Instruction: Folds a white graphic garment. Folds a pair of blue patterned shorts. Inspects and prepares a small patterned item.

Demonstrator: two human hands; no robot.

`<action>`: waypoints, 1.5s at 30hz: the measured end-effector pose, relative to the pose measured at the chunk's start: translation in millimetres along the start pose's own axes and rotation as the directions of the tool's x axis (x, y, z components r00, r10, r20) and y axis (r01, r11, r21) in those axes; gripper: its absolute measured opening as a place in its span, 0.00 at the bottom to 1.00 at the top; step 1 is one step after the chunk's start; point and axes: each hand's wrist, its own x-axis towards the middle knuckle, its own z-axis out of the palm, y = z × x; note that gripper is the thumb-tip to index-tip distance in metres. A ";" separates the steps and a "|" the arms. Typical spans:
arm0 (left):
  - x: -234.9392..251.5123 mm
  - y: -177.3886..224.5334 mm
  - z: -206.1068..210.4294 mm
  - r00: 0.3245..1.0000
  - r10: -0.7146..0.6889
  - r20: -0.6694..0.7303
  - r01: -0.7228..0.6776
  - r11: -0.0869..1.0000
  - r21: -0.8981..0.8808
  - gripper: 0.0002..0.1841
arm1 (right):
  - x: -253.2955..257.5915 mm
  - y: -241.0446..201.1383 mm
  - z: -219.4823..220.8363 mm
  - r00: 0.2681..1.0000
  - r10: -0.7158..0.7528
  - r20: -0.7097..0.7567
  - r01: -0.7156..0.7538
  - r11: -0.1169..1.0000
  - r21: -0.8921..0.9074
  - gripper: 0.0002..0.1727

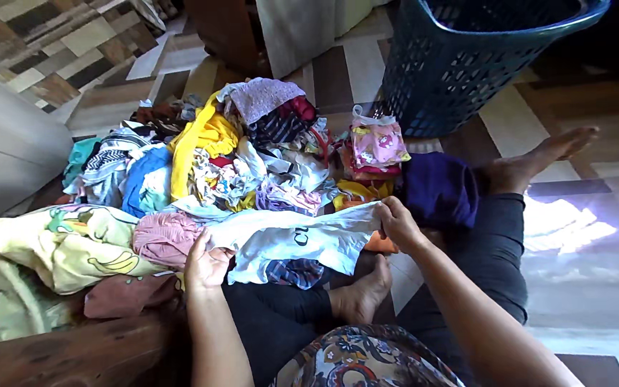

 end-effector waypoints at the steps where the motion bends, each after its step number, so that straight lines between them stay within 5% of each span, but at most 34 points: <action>1: -3.2 3.8 2.7 1.000 0.018 0.022 -0.018 1.000 -0.007 0.20 | -2.9 -3.6 -2.7 1.000 -0.013 -0.002 0.013 1.000 -0.021 0.15; 6: -10.5 25.8 10.6 0.989 0.111 0.096 -0.115 0.992 0.041 0.19 | -7.3 -12.0 -8.1 0.990 -0.091 -0.112 0.104 0.988 0.115 0.16; 9: -4.8 45.7 25.7 0.983 0.162 0.085 -0.172 0.976 0.136 0.14 | -9.0 -31.5 -16.5 0.996 -0.079 -0.042 0.087 0.967 0.240 0.18; 12: 12.4 80.5 50.3 0.956 0.215 0.199 -0.264 0.928 0.264 0.12 | -6.5 -67.2 -30.5 0.996 -0.086 0.036 0.064 0.910 0.409 0.10; 15: 37.4 126.7 88.6 0.934 0.224 0.280 -0.323 0.864 0.386 0.14 | 7.0 -110.2 -50.8 0.978 -0.206 0.037 0.160 0.847 0.507 0.08; 18: 56.0 173.0 125.8 0.897 0.344 0.277 -0.428 0.833 0.352 0.14 | 5.9 -153.4 -66.5 0.889 -0.443 -0.114 0.450 0.802 0.393 0.15; 21: 35.4 215.5 149.4 0.794 0.526 0.305 -0.600 0.758 0.254 0.11 | -10.8 -182.5 -74.5 0.646 -0.724 -0.240 0.747 0.664 0.008 0.27; 23: 16.6 228.1 144.6 0.711 0.609 0.350 -0.690 0.700 0.183 0.10 | -18.0 -183.0 -73.7 0.505 -0.828 -0.243 0.778 0.558 -0.287 0.25; 24: 9.2 227.4 135.2 0.687 0.625 0.369 -0.712 0.680 0.173 0.12 | -20.0 -177.1 -70.2 0.490 -0.842 -0.227 0.767 0.540 -0.347 0.24; 28: -4.1 175.6 69.0 0.763 0.585 0.274 -0.646 0.678 0.352 0.11 | -21.0 -111.5 -47.2 0.565 -0.817 -0.113 0.721 0.556 -0.412 0.16; 32: -12.9 85.8 -16.5 0.933 0.323 0.161 -0.342 0.652 0.676 0.13 | -31.8 -9.9 -18.5 0.749 -0.659 0.073 0.607 0.636 -0.477 0.11; 34: -14.4 45.3 -47.9 0.987 0.095 0.131 -0.161 0.539 0.826 0.14 | -41.7 38.4 -5.4 0.812 -0.559 0.167 0.560 0.665 -0.493 0.11; 37: -14.6 18.2 -66.9 0.970 -0.236 0.053 0.018 0.289 0.957 0.15 | -53.7 91.6 6.5 0.848 -0.461 0.260 0.525 0.672 -0.523 0.10; 40: -9.9 20.0 -73.3 0.955 -0.287 0.073 -0.036 0.131 0.991 0.14 | -61.0 108.8 10.2 0.868 -0.416 0.271 0.495 0.678 -0.544 0.10; 45: -10.0 28.2 -72.6 0.944 -0.286 0.161 -0.146 0.072 0.987 0.15 | -51.2 105.5 6.7 0.875 -0.392 0.284 0.484 0.699 -0.527 0.06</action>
